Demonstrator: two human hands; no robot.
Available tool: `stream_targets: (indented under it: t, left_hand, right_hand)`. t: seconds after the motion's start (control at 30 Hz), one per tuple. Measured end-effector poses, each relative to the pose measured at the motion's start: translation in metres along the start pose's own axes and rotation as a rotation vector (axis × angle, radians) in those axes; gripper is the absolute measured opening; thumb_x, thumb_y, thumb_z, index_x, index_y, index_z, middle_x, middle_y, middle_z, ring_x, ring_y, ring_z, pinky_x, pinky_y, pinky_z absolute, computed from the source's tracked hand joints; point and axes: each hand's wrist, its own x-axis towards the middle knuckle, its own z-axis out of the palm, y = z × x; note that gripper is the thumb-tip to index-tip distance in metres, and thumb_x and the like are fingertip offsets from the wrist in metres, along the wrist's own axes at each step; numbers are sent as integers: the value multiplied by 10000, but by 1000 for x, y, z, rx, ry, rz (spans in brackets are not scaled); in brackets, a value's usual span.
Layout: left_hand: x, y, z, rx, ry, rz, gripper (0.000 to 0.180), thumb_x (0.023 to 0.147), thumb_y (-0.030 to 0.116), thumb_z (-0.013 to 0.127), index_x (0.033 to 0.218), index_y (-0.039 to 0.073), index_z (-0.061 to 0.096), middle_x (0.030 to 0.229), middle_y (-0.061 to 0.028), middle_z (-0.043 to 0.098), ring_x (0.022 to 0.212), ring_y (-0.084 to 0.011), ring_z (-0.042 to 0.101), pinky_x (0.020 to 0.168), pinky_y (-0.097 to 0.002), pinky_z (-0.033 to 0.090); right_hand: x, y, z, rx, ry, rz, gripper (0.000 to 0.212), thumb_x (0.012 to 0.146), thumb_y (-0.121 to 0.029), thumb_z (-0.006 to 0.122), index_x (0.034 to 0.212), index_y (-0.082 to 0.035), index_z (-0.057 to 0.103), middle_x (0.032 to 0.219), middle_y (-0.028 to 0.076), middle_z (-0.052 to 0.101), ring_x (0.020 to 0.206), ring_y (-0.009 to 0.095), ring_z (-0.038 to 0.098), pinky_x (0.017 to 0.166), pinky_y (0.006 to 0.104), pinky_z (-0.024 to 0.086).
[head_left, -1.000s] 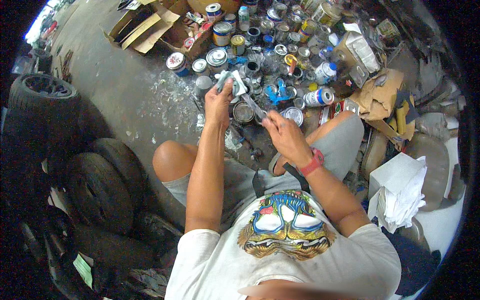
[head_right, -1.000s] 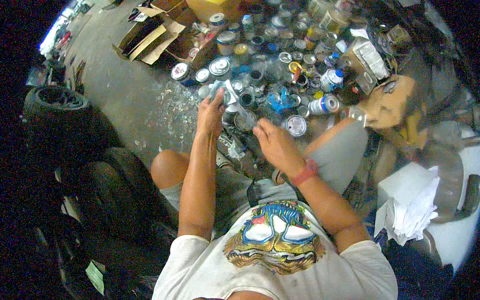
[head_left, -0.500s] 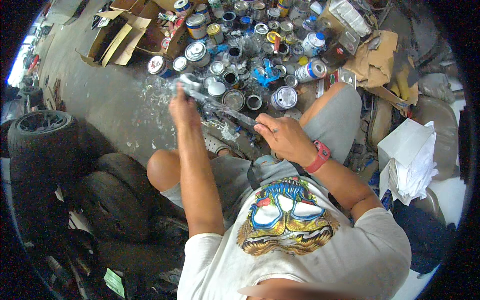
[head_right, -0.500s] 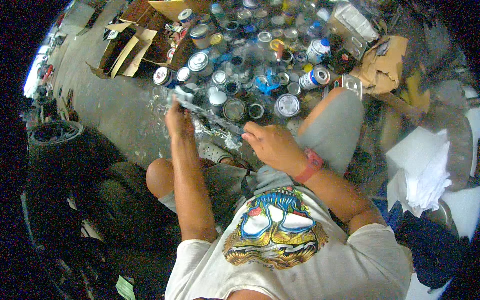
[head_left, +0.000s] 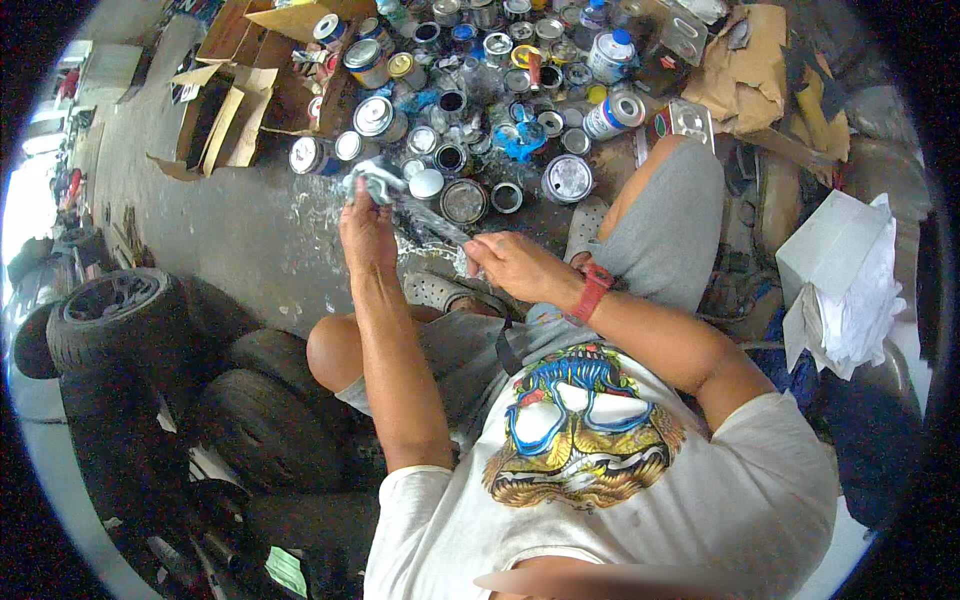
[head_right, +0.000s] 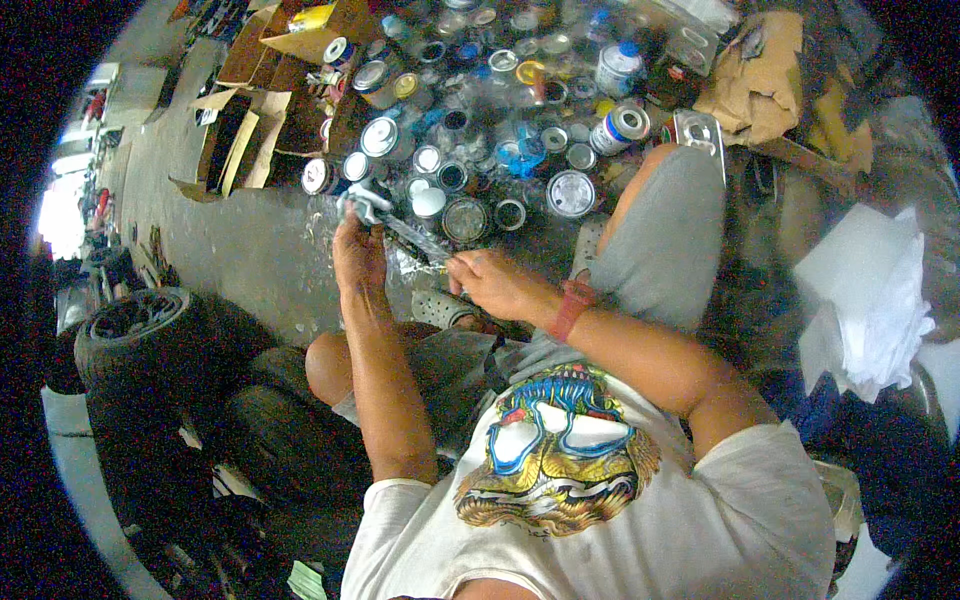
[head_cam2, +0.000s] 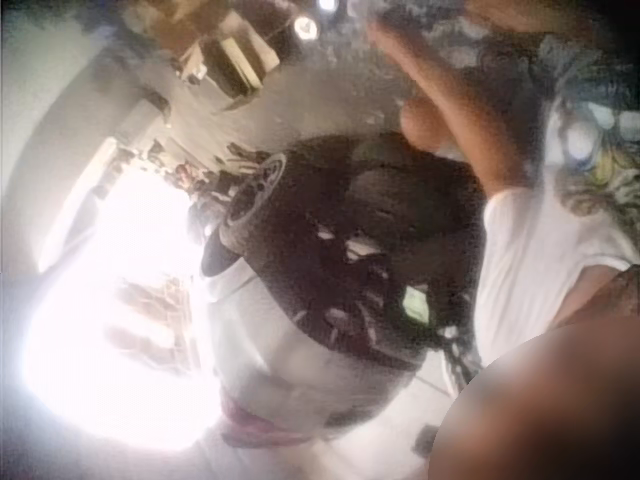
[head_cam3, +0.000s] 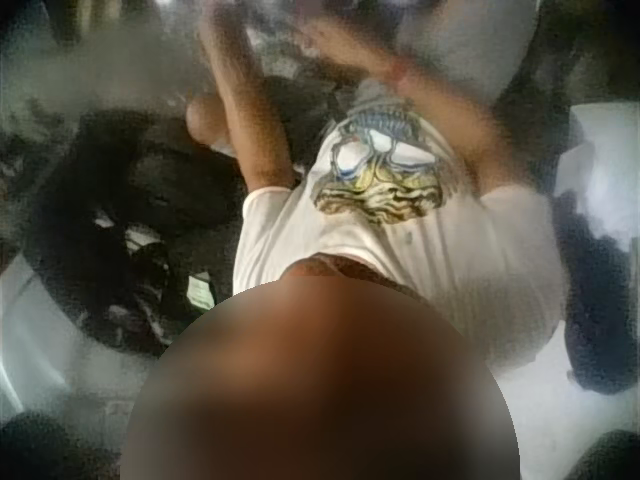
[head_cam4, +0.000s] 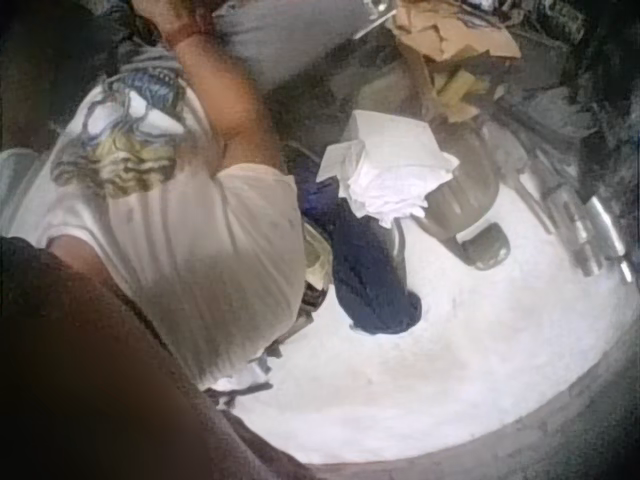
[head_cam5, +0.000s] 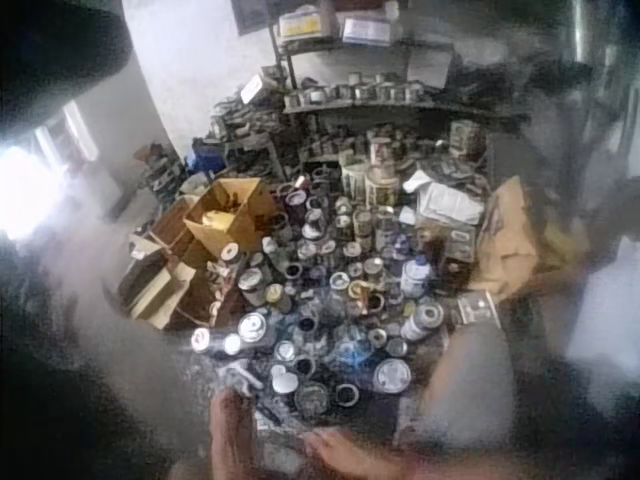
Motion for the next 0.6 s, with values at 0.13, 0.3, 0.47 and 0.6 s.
stream_targets:
  t: [0.13, 0.3, 0.47, 0.6]
  left_hand:
    - [-18, -15, 15, 407, -136, -109, 252, 1012, 257, 701, 1132, 35, 703, 963, -9, 709, 884, -108, 638, 792, -290, 478]
    - [-17, -14, 13, 108, -7, 0, 220, 995, 183, 714, 1125, 6, 706, 1010, -44, 743, 874, -121, 687, 783, -270, 529]
    - [-9, 1, -1, 275, 79, -49, 245, 974, 198, 740, 1107, -6, 722, 951, -49, 729, 819, -113, 666, 718, -278, 508]
    - [1, 18, -9, -23, 176, 118, 292, 1009, 274, 703, 1066, -12, 695, 1023, -95, 736, 905, -208, 726, 837, -376, 585]
  right_hand:
    - [13, 5, -6, -49, 56, 70, 456, 1090, -331, 449, 849, -14, 671, 821, 201, 688, 783, 388, 669, 775, 486, 517]
    - [19, 12, 11, -104, 54, -43, 439, 1103, -315, 425, 888, 6, 633, 800, 200, 667, 762, 381, 654, 729, 470, 501]
    - [-35, 13, -5, -122, 13, -105, 393, 1102, -297, 446, 900, -10, 621, 732, 175, 613, 674, 323, 604, 672, 436, 480]
    - [-74, -9, -23, -112, -148, 82, 405, 1111, -312, 447, 886, -29, 628, 655, 89, 577, 596, 203, 558, 592, 375, 443]
